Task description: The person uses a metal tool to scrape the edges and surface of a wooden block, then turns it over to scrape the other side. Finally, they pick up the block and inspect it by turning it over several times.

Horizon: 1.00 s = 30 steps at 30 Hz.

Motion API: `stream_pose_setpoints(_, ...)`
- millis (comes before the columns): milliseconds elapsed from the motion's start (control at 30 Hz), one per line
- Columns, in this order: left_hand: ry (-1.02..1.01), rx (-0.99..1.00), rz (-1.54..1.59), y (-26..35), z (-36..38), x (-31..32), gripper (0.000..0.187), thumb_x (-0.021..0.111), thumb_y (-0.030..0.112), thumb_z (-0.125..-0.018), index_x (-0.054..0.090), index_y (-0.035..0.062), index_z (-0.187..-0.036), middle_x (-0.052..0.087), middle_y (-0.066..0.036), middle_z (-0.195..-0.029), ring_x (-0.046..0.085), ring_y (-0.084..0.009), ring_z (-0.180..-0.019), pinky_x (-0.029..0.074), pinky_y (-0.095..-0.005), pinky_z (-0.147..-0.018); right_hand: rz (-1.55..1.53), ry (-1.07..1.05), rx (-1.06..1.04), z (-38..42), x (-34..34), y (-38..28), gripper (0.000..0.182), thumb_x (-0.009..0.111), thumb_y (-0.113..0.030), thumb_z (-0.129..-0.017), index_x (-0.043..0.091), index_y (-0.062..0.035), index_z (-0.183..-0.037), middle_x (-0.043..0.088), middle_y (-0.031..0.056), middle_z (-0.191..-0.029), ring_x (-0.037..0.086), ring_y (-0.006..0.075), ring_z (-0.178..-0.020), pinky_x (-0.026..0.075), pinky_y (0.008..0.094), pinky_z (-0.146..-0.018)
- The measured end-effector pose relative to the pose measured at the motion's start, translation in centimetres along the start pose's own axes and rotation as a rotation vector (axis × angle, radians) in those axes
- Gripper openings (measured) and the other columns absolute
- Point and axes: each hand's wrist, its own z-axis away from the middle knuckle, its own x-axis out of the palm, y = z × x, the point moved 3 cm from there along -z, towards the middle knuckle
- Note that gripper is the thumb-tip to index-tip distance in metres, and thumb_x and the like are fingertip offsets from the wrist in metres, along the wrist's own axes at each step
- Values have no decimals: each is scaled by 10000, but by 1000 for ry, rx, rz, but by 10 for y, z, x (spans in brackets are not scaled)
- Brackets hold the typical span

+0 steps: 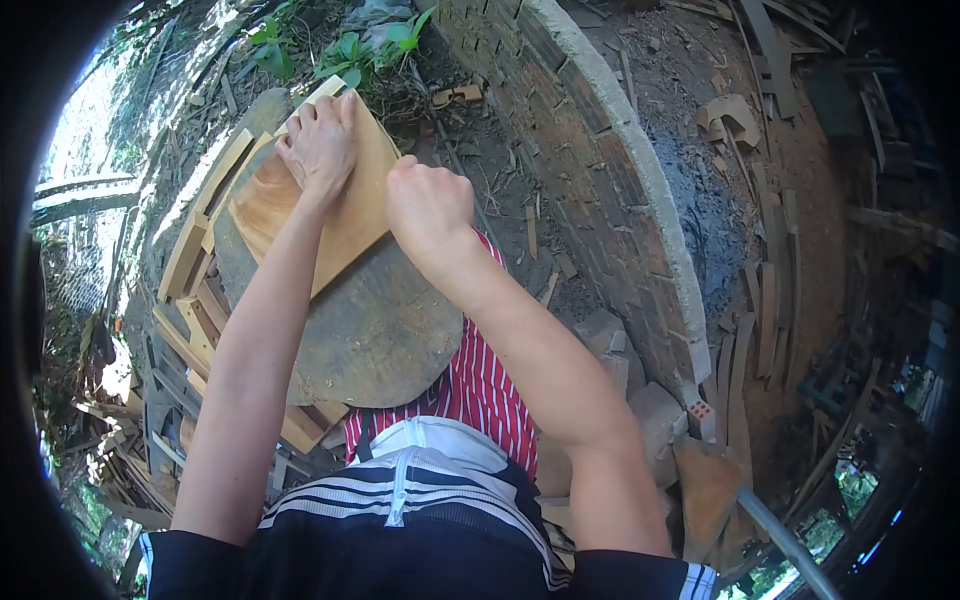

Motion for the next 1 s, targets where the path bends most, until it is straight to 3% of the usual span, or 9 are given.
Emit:
stream_pose_setpoints(133,-27,-15,-8,-3,2,3,506,397,508,-961,629,87,-1121,591,-119,-1142,493,-290,-1118,302,-482,-965,-51,-75,56,39,-27,12,106,494,-64,-847,545,26,-868,662,240,-718,686,394,-705,557,476,-610)
stream_pose_setpoints(233,-27,-13,-24,-2,3,1,510,392,508,-962,628,84,-1118,591,-122,-1139,500,-292,-1108,308,-481,-955,55,-170,129,48,-23,9,94,535,-72,-823,585,3,-852,678,192,-694,704,329,-678,569,415,-594)
stream_pose_setpoints(300,-5,0,-14,-3,2,2,509,391,508,-962,629,83,-1109,591,-124,-1122,501,-291,-1099,310,-479,-950,-84,-81,34,7,-3,6,115,491,-75,-854,532,19,-907,661,251,-719,679,423,-706,551,498,-616)
stream_pose_setpoints(433,-6,69,-13,3,4,-1,503,391,507,-961,630,82,-1089,591,-126,-1082,503,-291,-1078,314,-470,-940,-101,-78,42,12,-11,13,118,491,-73,-849,531,27,-896,658,265,-728,679,427,-721,550,501,-623)
stream_pose_setpoints(533,-39,43,16,3,4,-3,500,393,503,-960,629,81,-1088,592,-126,-1082,503,-294,-1079,315,-466,-943,-23,-238,126,45,-23,7,136,494,-71,-844,549,39,-903,659,272,-751,681,418,-743,552,499,-639)
stream_pose_setpoints(633,-95,6,-37,3,3,-2,532,358,550,-969,609,122,-1161,579,-124,-1158,492,-303,-1133,321,-498,-959,6,-172,71,27,-19,3,128,511,-76,-840,586,20,-877,683,218,-751,703,354,-737,570,439,-629)
stream_pose_setpoints(700,-46,10,-8,3,2,-1,513,378,525,-965,620,102,-1125,584,-125,-1128,492,-297,-1119,316,-481,-955,-115,-117,100,6,-10,7,126,489,-66,-847,534,42,-892,652,284,-741,673,442,-747,549,507,-645)
stream_pose_setpoints(900,-37,3,12,3,2,0,497,399,501,-959,626,88,-1118,583,-128,-1132,485,-296,-1120,297,-475,-975,-38,-229,155,52,-27,9,115,484,-59,-846,516,43,-889,648,289,-734,673,439,-739,545,517,-646)
stream_pose_setpoints(1000,-50,5,9,2,6,0,498,396,504,-960,624,93,-1123,577,-129,-1142,480,-296,-1126,294,-479,-977,-91,-123,72,20,-11,6,117,485,-61,-846,536,36,-888,658,274,-760,677,424,-751,547,505,-650)
